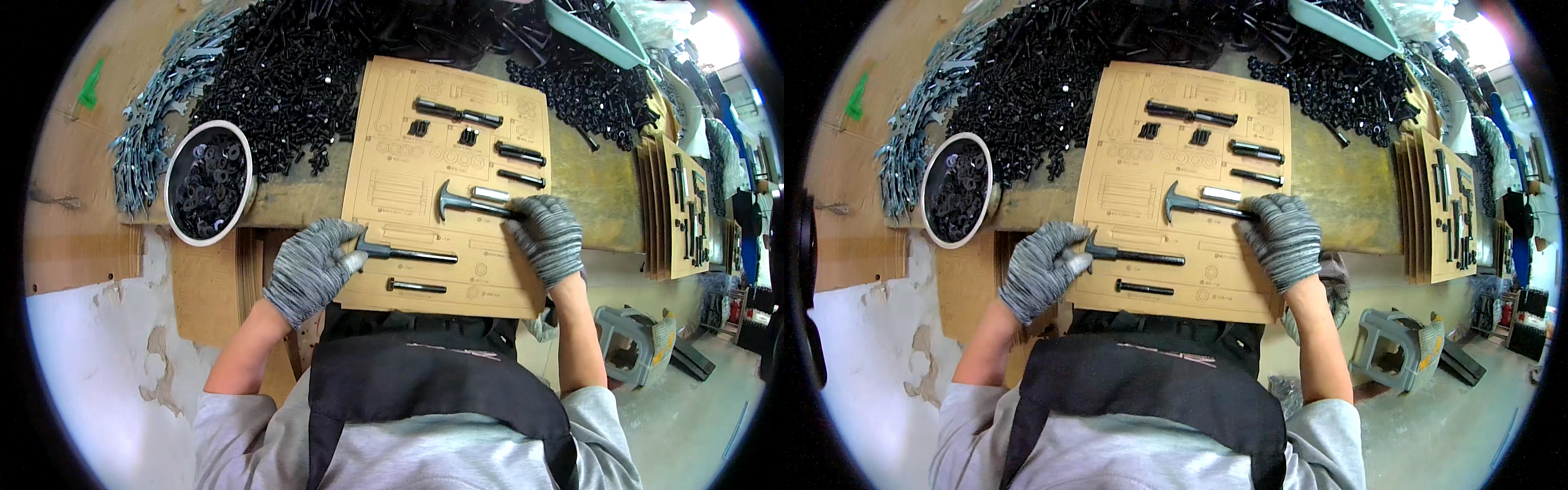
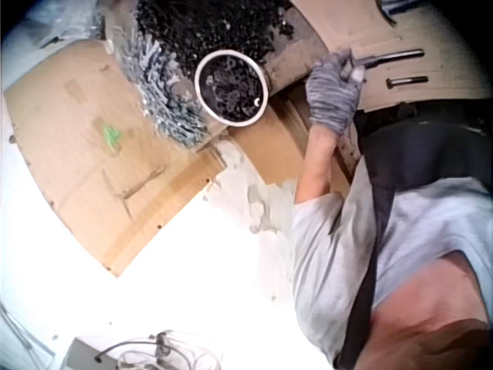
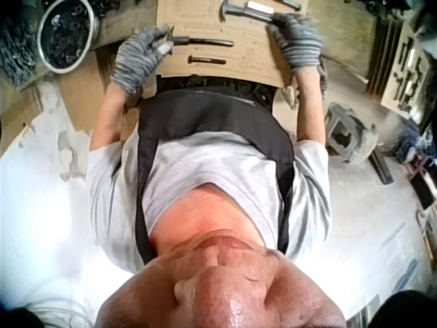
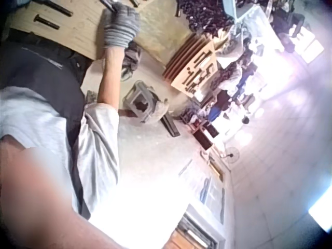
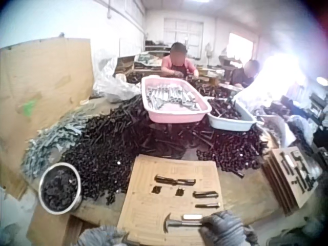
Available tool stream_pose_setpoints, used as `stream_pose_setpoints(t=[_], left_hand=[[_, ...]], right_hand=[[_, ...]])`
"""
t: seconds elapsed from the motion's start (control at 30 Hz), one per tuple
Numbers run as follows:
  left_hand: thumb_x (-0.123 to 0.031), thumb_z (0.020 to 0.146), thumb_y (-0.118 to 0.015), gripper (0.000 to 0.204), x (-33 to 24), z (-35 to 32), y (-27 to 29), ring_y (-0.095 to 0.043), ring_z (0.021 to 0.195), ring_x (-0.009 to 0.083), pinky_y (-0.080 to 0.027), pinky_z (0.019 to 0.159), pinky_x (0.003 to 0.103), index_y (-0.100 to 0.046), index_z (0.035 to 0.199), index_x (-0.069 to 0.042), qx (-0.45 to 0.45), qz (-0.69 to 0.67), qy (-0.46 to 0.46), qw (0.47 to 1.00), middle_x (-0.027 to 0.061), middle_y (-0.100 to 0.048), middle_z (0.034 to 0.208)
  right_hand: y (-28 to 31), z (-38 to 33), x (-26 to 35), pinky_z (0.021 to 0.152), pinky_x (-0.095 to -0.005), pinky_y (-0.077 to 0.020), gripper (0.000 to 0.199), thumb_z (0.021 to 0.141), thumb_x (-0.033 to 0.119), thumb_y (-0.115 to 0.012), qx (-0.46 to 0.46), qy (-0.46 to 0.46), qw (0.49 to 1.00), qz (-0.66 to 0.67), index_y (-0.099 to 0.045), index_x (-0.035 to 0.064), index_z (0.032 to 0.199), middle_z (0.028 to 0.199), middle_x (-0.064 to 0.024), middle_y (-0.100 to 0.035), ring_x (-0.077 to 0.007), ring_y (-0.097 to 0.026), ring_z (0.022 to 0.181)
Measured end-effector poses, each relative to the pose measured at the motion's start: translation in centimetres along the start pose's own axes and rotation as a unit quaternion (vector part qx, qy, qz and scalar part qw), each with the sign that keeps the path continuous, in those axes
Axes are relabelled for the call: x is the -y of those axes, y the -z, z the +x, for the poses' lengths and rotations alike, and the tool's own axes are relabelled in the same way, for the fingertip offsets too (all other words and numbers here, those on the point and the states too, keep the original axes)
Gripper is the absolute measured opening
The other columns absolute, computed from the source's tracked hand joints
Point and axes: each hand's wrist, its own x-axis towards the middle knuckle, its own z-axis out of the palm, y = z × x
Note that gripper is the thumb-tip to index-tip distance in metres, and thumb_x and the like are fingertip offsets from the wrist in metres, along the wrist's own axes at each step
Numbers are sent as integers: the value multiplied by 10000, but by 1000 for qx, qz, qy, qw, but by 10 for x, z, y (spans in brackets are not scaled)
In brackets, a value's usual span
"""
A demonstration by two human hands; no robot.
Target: The person assembles hardware kits by picking small metal parts from bins and placing them into designated slots on cardboard templates. They handle bolts, nuts, washers, and hammers, arranging them in specific patterns before moving to the next template.
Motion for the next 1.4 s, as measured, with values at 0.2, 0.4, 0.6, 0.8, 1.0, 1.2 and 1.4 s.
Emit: stream_pose_setpoints(t=[0.2,0.4,0.6,0.8,1.0,1.2,1.4], left_hand=[[-280,778,-721,374,7,-8,-4,-646,826,254,-516,753,349,-652,1063,-49,-59,66,-49,995,128,-653,972],[-220,843,-649,292,34,-2,78,-626,993,288,-494,880,370,-648,1088,-62,-209,20,-19,978,156,-656,1040],[-244,798,-657,422,107,3,142,-569,1074,314,-428,964,388,-597,1177,-68,-125,320,98,934,158,-596,1168],[-207,760,-703,287,121,29,152,-634,836,262,-490,794,367,-673,1003,-58,-110,163,155,968,126,-668,868],[-164,790,-699,210,132,30,166,-613,664,168,-511,635,310,-687,939,-17,-136,-91,218,962,67,-660,782],[-151,792,-688,196,144,20,159,-621,760,182,-504,736,323,-700,930,-12,-220,102,79,967,100,-685,899],[-151,835,-703,185,169,22,160,-534,593,61,-443,496,212,-673,979,-40,-218,-47,182,958,0,-646,793]], right_hand=[[1,3,2,711,-409,-472,133,747,147,-687,30,37,999,16,-634,109,862,839,-100,-591,-309,-575,815],[6,-5,-6,724,-371,-525,319,746,47,-702,-48,6,998,42,-641,73,1058,975,-148,-624,-291,-621,838],[9,20,9,696,-319,-521,211,757,-13,-676,-60,43,989,128,-663,38,961,862,-123,-646,-245,-630,751],[6,30,35,677,-316,-508,142,758,13,-689,-32,48,988,144,-664,37,896,825,-122,-644,-249,-630,723],[12,24,23,685,-319,-511,126,764,27,-697,-58,40,988,137,-668,54,883,825,-113,-650,-237,-647,746],[28,12,10,699,-332,-504,107,798,37,-665,-46,-33,992,110,-673,48,904,840,-126,-650,-271,-649,769],[19,-26,-41,712,-316,-513,124,816,48,-659,-102,-144,973,151,-687,28,935,849,-132,-671,-238,-657,771]])
